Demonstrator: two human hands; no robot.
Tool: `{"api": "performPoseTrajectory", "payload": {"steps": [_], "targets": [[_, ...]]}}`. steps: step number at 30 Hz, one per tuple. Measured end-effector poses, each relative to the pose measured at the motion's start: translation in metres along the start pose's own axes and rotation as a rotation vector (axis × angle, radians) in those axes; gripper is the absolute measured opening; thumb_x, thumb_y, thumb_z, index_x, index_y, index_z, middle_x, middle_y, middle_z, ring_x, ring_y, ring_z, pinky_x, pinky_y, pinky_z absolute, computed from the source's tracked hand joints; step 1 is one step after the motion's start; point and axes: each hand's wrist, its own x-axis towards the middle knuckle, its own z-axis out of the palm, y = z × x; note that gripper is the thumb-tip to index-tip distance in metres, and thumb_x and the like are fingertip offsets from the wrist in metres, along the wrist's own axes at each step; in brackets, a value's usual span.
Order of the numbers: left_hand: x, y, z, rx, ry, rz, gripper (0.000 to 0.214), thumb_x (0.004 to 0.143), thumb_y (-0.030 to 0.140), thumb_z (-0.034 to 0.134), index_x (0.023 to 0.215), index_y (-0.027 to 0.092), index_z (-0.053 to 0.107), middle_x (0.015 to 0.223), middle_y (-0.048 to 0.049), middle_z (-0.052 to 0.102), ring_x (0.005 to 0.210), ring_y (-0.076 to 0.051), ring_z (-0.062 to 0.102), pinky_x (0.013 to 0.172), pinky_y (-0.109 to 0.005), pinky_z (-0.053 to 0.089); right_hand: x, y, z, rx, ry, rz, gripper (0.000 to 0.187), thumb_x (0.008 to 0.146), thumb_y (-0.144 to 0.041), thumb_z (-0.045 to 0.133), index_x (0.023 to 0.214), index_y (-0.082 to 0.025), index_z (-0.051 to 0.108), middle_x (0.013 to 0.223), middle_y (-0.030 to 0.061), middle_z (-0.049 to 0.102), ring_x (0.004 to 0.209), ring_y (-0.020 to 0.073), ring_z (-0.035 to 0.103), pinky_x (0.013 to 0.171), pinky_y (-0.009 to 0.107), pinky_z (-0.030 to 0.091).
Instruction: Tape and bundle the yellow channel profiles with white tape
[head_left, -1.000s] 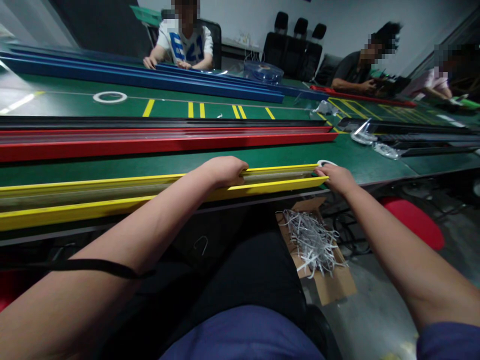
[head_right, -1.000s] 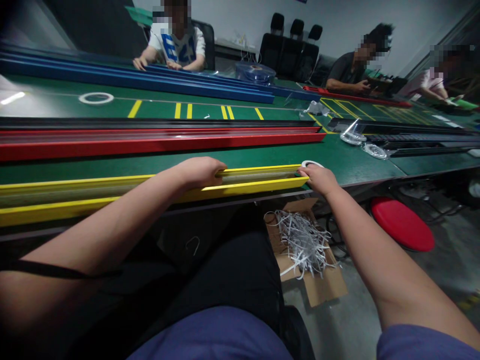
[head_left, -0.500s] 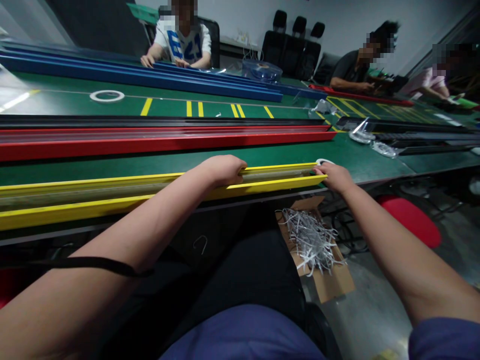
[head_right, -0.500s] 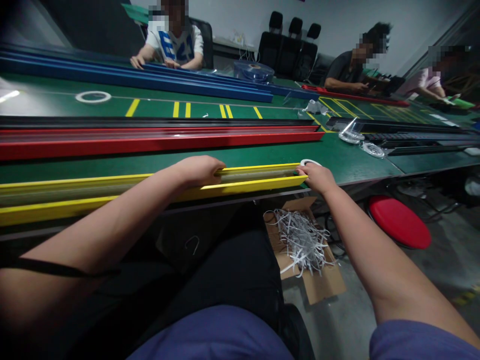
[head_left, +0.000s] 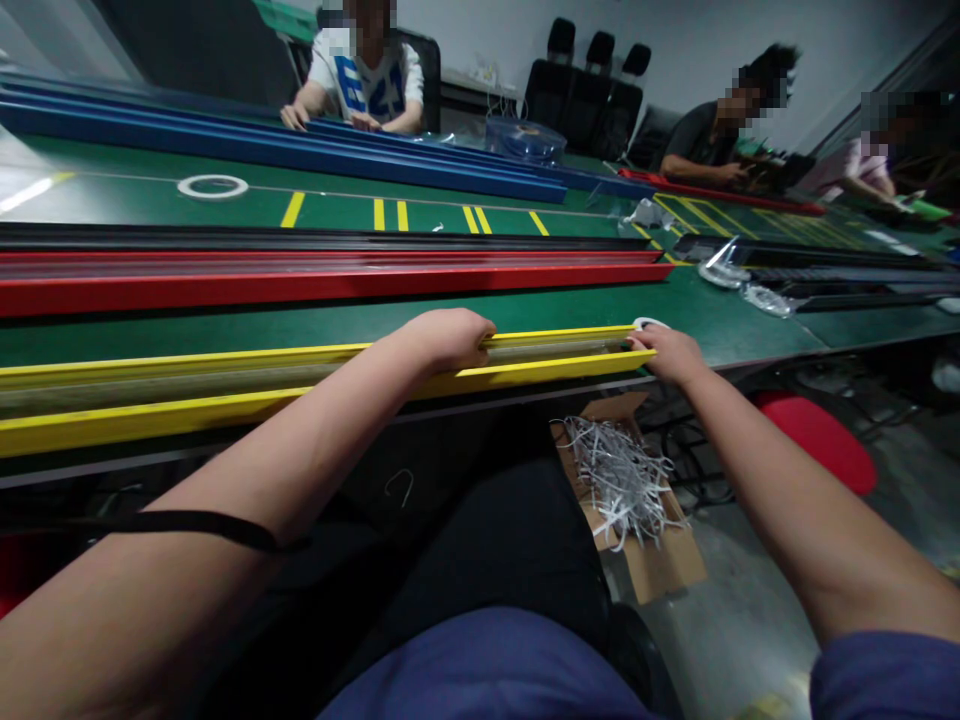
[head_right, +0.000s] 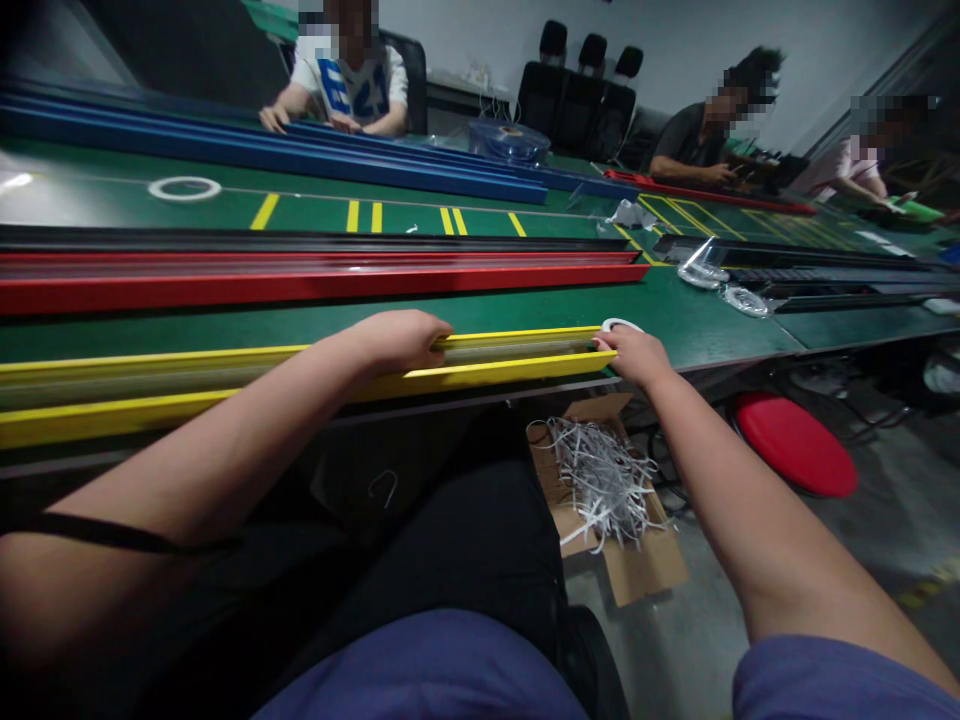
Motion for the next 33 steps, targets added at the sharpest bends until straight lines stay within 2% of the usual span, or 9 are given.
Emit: {"api": "performPoseTrajectory", "payload": {"steps": [21, 27, 33], "targets": [[0.0019, -0.0028, 0.0020, -0.002, -0.019, -0.020, 0.039, 0.092, 0.042, 0.053, 0.118, 0.023, 0.074, 0.114, -0.0122, 0.078, 0.095, -0.027, 0.073, 0.071, -0.032, 0.047, 0.0014, -0.0008, 0.0005, 0.020, -0.016, 0.025, 0.060, 0.106, -0.061, 0.031, 0.129, -0.030, 0.076, 0.113, 0.0093, 0.066, 0.097, 0.0239, 0.058, 0.068, 0.033, 0.035], [0.0011, -0.0024, 0.0017, -0.003, -0.024, -0.032, 0.043, 0.092, 0.043, 0.052, 0.122, 0.022, 0.075, 0.117, -0.0135, 0.077, 0.098, -0.029, 0.072, 0.077, -0.034, 0.049, 0.0031, -0.0018, -0.0007, 0.008, -0.036, 0.029, 0.060, 0.106, -0.061, 0.031, 0.124, -0.028, 0.078, 0.112, 0.0096, 0.066, 0.096, 0.0231, 0.057, 0.067, 0.032, 0.033], [0.0013, -0.0020, 0.0014, 0.013, -0.019, -0.029, 0.041, 0.092, 0.042, 0.051, 0.118, 0.022, 0.074, 0.116, -0.0130, 0.078, 0.095, -0.028, 0.072, 0.071, -0.033, 0.046, 0.0036, -0.0031, -0.0018, 0.004, -0.037, 0.025, 0.058, 0.108, -0.059, 0.032, 0.126, -0.028, 0.078, 0.114, 0.0088, 0.067, 0.096, 0.0216, 0.057, 0.068, 0.030, 0.033]]}}
